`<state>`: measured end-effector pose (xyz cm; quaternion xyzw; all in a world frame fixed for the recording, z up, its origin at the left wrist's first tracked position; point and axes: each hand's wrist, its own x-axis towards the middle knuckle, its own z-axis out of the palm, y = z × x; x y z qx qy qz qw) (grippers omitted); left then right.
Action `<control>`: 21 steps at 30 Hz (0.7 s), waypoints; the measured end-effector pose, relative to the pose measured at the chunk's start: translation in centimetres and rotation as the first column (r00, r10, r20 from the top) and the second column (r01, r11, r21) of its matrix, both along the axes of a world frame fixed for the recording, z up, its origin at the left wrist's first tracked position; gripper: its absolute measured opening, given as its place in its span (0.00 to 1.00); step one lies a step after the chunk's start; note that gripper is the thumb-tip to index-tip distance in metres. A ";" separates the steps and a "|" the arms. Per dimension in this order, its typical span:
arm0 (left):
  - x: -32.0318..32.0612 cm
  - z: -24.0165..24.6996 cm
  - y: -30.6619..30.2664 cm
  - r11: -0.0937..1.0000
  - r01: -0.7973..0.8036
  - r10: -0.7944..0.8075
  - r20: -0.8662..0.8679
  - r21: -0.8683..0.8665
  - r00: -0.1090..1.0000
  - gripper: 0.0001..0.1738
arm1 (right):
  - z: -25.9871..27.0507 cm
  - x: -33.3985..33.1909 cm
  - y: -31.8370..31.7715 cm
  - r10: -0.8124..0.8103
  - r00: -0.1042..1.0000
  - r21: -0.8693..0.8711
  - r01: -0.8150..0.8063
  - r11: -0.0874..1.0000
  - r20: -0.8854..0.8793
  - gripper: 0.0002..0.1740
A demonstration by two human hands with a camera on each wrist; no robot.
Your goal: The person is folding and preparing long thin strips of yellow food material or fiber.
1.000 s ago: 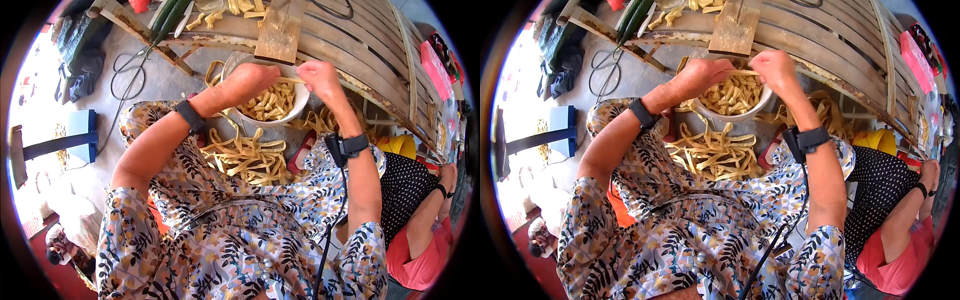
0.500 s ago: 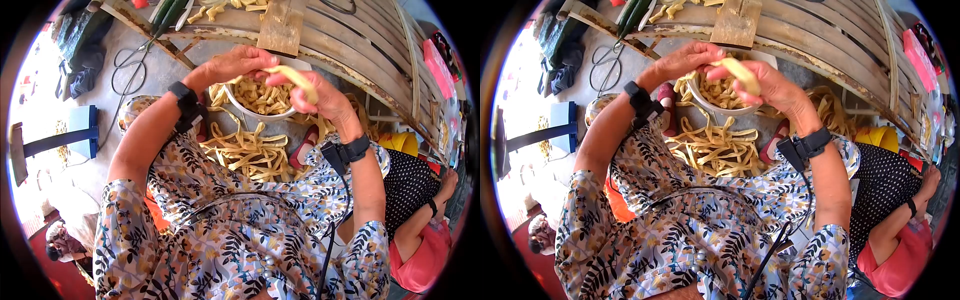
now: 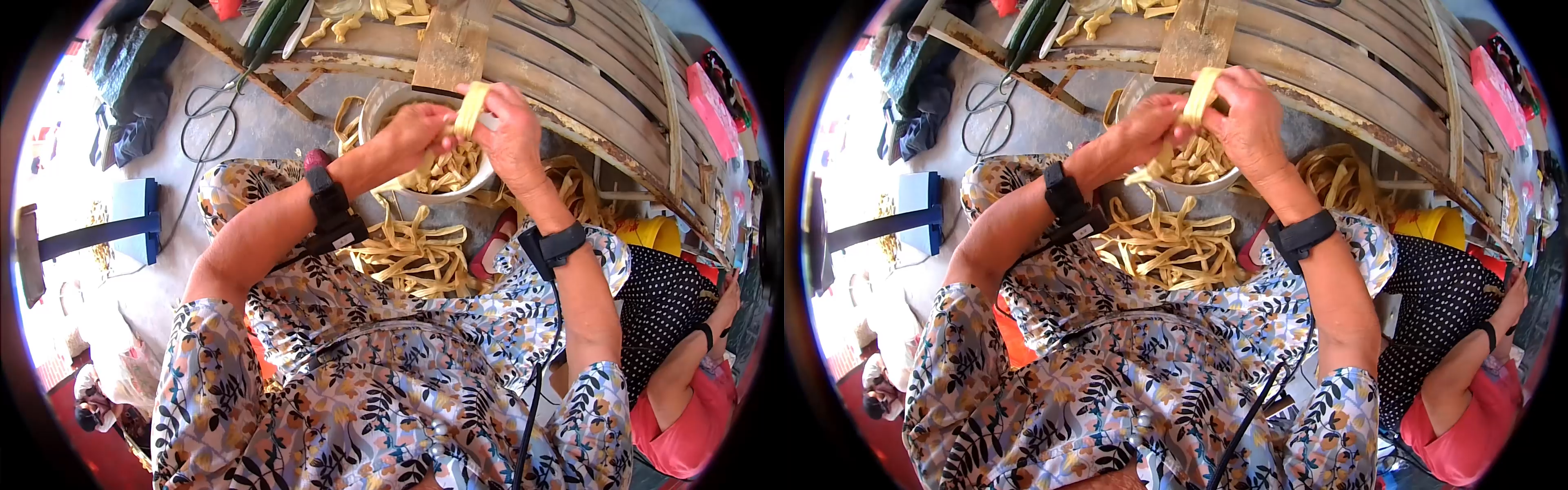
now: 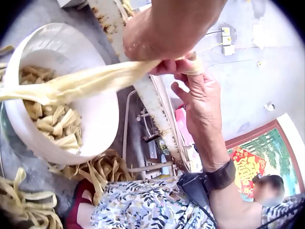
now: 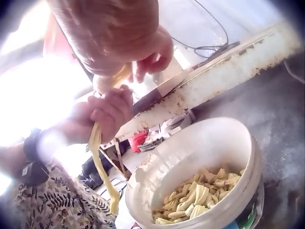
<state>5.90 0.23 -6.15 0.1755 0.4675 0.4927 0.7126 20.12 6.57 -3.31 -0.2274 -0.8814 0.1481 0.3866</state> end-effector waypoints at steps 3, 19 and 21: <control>-0.3 1.4 0.0 0.955 -0.109 0.200 -0.326 0.277 0.924 0.09 | 0.3 0.0 -0.8 -0.043 0.999 -0.403 0.039 0.914 -0.001 0.14; 0.4 1.1 -0.6 0.942 0.008 0.175 -0.510 0.336 0.842 0.12 | -1.7 -0.4 -1.4 -0.051 0.976 -0.454 -0.053 0.890 -0.214 0.04; 0.0 1.1 -0.3 0.977 -0.048 0.090 -0.196 0.207 0.977 0.14 | -0.6 -0.2 -1.1 -0.056 0.937 -0.594 -0.171 0.786 -0.344 0.04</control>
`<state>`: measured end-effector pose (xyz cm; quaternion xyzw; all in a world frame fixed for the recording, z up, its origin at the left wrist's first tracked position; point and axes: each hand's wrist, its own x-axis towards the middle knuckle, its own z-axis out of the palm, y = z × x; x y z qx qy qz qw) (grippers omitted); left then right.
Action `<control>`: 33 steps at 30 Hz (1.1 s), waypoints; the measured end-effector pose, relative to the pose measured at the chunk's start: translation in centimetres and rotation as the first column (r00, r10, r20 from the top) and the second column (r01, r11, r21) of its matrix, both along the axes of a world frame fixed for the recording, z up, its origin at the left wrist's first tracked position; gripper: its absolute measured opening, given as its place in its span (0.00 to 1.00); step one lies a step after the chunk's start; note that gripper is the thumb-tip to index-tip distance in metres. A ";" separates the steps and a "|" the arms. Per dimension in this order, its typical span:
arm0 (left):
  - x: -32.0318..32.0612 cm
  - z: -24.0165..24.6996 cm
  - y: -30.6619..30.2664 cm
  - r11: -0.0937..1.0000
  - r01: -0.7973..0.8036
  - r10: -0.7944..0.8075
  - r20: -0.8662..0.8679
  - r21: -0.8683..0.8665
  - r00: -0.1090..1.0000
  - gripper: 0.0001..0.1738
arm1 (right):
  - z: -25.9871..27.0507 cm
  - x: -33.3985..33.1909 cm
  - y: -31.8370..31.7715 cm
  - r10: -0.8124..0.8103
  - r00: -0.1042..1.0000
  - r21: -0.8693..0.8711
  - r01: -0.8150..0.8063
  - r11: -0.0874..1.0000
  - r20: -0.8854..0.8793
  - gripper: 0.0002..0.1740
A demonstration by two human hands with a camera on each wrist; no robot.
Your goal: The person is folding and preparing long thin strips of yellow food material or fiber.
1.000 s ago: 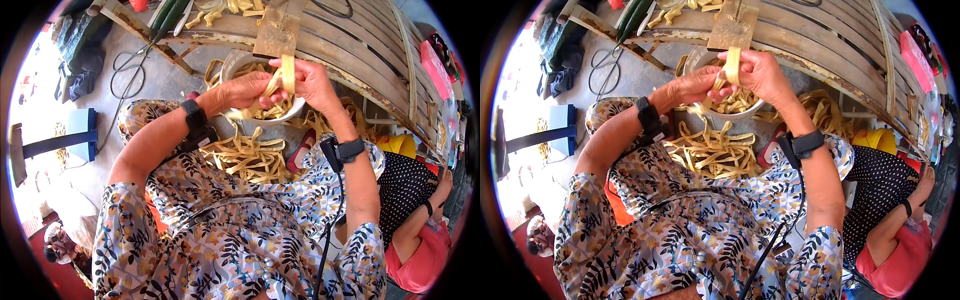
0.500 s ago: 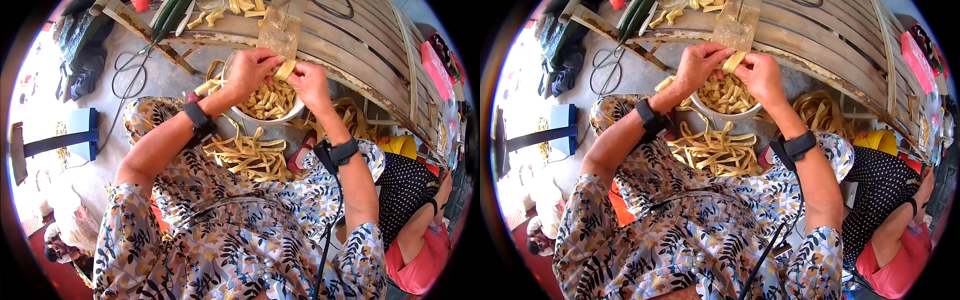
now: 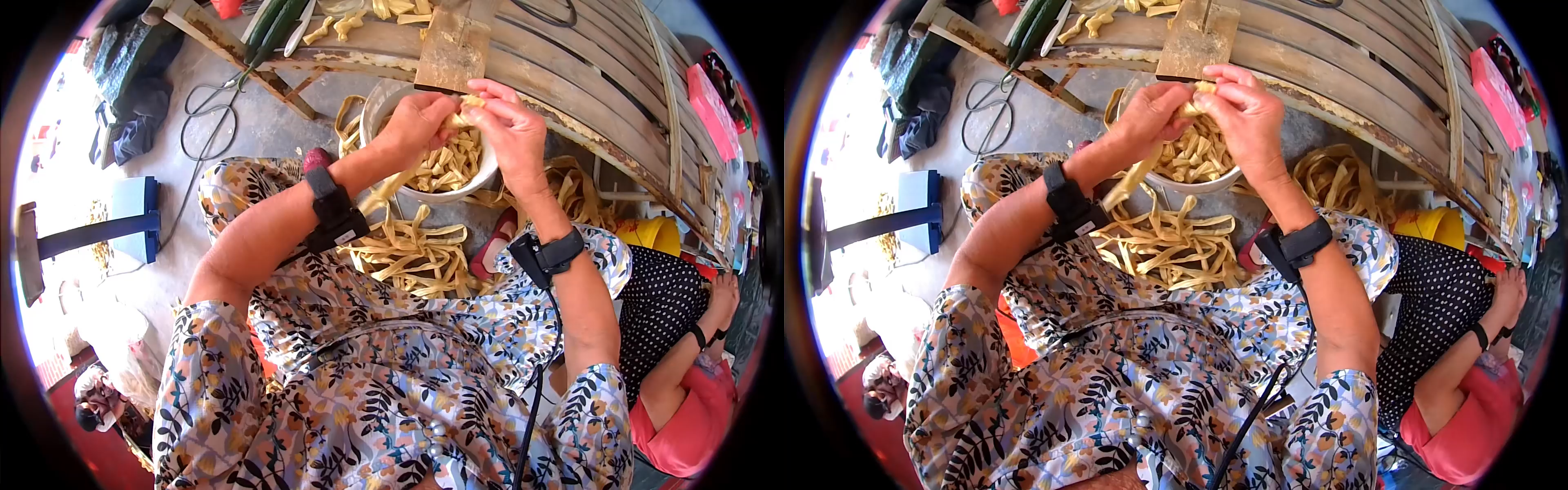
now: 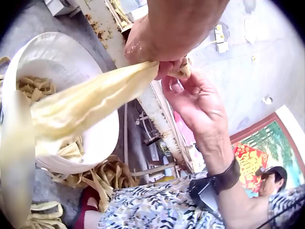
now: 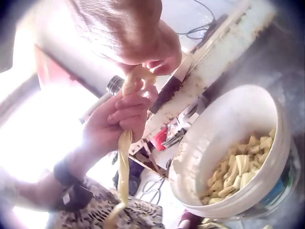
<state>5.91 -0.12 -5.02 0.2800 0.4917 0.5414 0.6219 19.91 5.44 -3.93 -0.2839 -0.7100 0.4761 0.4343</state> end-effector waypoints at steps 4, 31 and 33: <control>-0.1 2.2 -0.8 0.994 0.087 -0.069 0.256 -0.062 0.964 0.16 | 0.8 1.4 2.0 -0.188 0.953 -0.560 0.023 0.828 -0.239 0.05; -4.0 1.5 0.0 0.887 0.461 -0.461 -0.054 -0.011 0.886 0.13 | 1.3 1.6 1.9 0.277 0.949 -0.690 -0.301 0.658 -0.150 0.08; -4.2 1.5 0.2 0.882 0.472 -0.472 0.001 -0.001 0.882 0.14 | 1.2 2.0 2.5 0.242 0.948 -0.683 -0.317 0.658 -0.206 0.08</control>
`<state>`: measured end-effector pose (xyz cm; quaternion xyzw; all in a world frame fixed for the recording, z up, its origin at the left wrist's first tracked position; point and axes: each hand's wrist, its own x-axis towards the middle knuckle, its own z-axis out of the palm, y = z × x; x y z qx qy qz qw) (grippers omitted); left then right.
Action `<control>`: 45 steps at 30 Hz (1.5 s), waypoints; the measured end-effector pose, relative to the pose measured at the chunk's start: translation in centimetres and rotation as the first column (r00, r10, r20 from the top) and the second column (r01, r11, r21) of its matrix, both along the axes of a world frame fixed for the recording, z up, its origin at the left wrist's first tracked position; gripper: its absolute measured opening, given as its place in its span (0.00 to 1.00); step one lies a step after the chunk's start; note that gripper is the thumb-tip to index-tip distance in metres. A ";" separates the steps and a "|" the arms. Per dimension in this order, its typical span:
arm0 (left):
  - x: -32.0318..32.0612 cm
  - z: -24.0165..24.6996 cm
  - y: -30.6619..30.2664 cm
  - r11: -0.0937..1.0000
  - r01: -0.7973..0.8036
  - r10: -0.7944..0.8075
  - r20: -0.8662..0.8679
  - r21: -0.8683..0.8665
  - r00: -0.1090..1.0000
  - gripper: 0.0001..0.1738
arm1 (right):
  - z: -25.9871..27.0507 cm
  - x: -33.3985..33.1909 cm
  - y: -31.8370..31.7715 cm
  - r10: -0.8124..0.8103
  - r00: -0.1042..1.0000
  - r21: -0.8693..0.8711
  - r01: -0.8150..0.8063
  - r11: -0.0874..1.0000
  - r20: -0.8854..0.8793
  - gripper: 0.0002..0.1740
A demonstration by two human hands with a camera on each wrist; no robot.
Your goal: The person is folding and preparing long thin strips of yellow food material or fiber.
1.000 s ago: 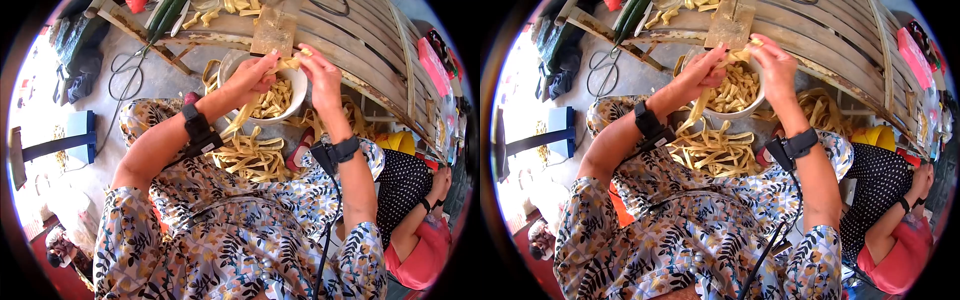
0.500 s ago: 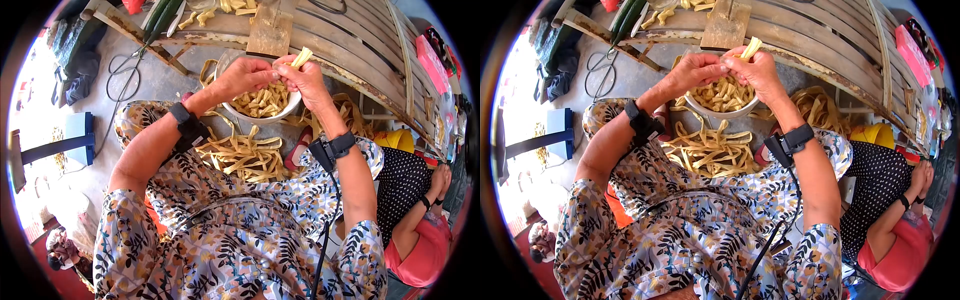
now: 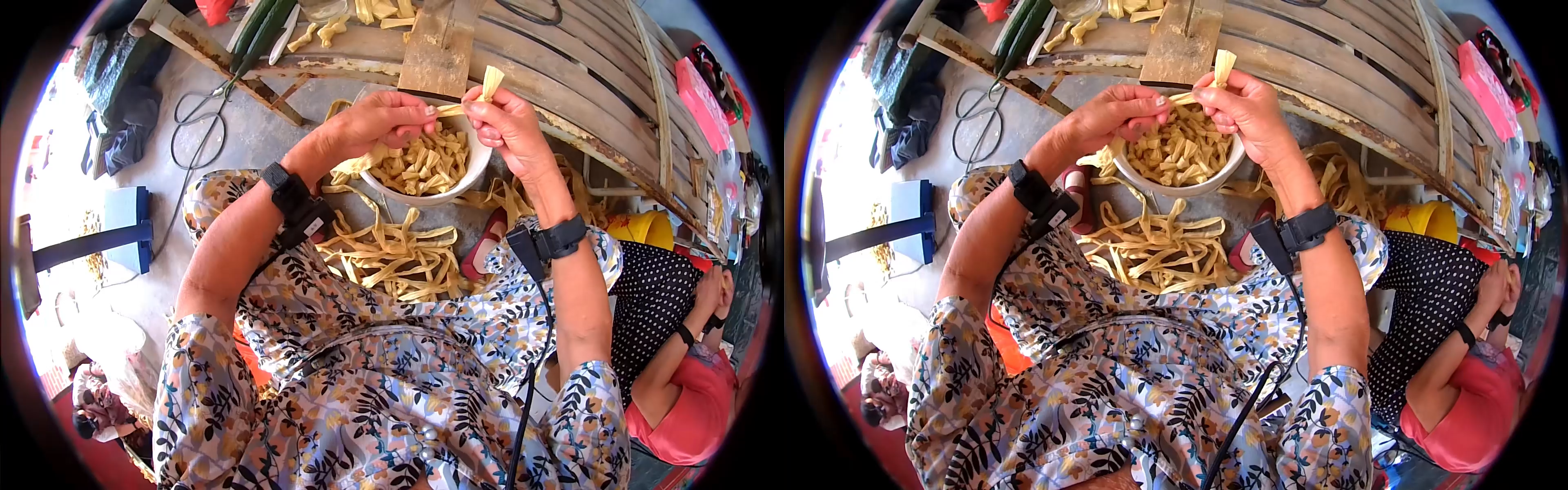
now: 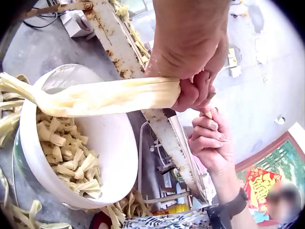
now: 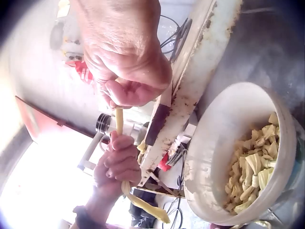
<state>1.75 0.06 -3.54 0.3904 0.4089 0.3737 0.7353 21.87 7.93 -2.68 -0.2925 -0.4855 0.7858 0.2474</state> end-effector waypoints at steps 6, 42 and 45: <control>-1.2 -0.3 0.6 0.998 0.045 -0.045 0.003 0.033 0.999 0.15 | 0.5 -0.3 0.5 -0.002 1.000 -0.003 0.002 1.000 0.026 0.11; -4.5 -1.4 9.8 0.670 -0.315 0.737 -0.551 0.672 0.392 0.08 | -2.2 -6.4 8.0 -0.537 0.841 0.411 0.467 0.783 0.065 0.11; -5.4 1.3 7.8 0.787 -0.341 0.595 -0.490 0.514 0.636 0.09 | -0.5 -4.8 6.7 -0.532 0.838 0.422 0.440 0.793 0.126 0.12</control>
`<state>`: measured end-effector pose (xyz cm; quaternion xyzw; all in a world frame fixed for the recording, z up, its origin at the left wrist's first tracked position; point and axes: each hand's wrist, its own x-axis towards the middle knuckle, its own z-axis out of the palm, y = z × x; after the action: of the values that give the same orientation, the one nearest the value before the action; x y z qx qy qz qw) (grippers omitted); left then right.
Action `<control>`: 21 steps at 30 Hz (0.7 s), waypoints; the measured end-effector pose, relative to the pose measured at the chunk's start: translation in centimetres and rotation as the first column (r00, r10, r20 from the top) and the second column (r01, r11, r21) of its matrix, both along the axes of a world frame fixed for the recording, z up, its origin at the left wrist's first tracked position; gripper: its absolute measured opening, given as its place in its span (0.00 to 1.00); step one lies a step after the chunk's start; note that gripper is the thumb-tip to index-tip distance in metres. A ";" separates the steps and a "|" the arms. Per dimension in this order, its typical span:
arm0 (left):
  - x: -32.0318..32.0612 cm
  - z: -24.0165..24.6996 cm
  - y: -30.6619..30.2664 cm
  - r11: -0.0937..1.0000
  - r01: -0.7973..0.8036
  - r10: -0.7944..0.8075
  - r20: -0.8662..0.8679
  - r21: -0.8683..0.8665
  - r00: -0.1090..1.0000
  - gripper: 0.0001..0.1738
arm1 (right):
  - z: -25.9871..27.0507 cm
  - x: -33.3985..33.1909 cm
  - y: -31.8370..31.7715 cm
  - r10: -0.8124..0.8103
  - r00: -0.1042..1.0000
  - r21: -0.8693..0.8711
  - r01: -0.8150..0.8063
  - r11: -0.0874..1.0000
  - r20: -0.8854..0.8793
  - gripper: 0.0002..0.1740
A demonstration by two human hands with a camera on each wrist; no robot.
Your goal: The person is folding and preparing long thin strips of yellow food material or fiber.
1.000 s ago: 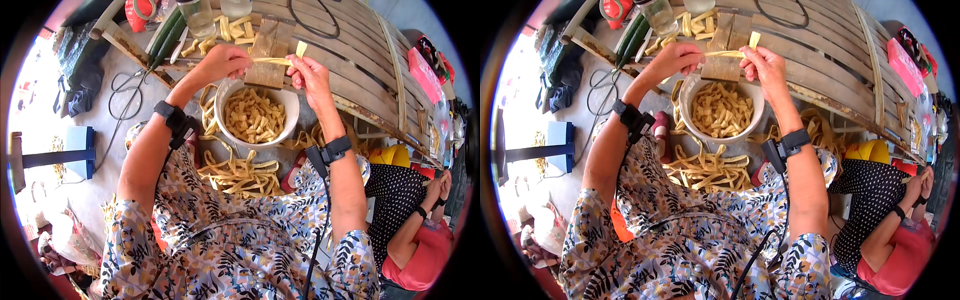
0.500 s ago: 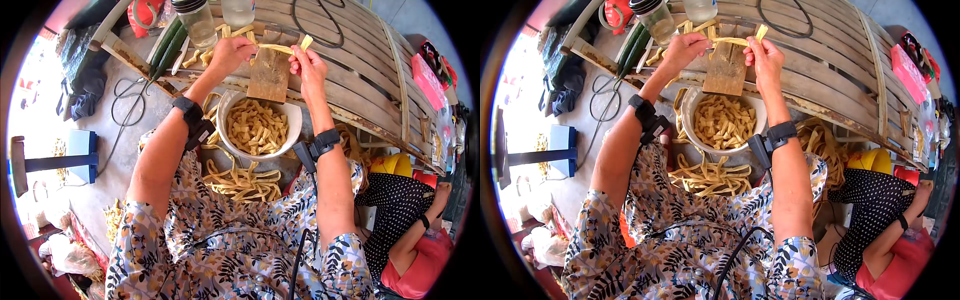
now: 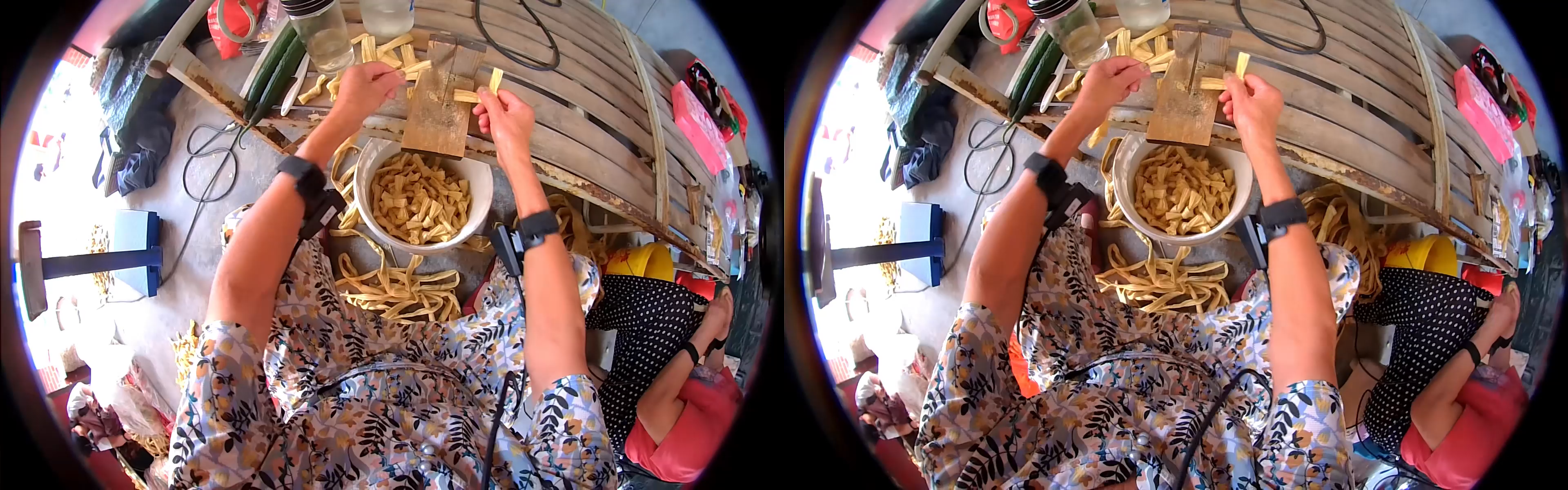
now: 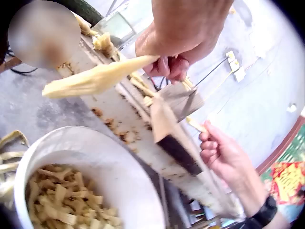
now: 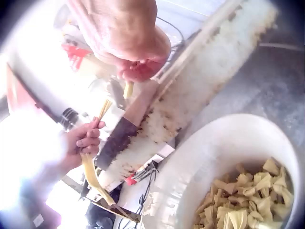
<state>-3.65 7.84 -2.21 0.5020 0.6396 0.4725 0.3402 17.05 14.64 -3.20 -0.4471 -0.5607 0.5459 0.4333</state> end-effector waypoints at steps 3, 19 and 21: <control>0.1 1.2 -2.3 0.968 0.249 -0.246 0.227 0.015 0.942 0.12 | 2.5 1.4 -3.1 0.221 0.972 -0.077 -0.215 0.974 0.082 0.12; 7.3 0.7 -7.9 0.788 0.566 -0.215 -0.752 0.244 0.623 0.14 | 0.7 3.2 -7.2 0.440 0.898 -0.256 -0.419 0.871 0.027 0.14; 7.3 0.8 -8.1 0.748 0.621 -0.237 -0.778 0.237 0.582 0.14 | 0.2 3.6 -7.2 0.558 0.812 -0.300 -0.496 0.815 0.171 0.13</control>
<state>3.66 -0.30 -1.40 0.8549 0.4308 0.2865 0.0386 20.68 7.46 -2.99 -0.3874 -0.6427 0.6478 0.1312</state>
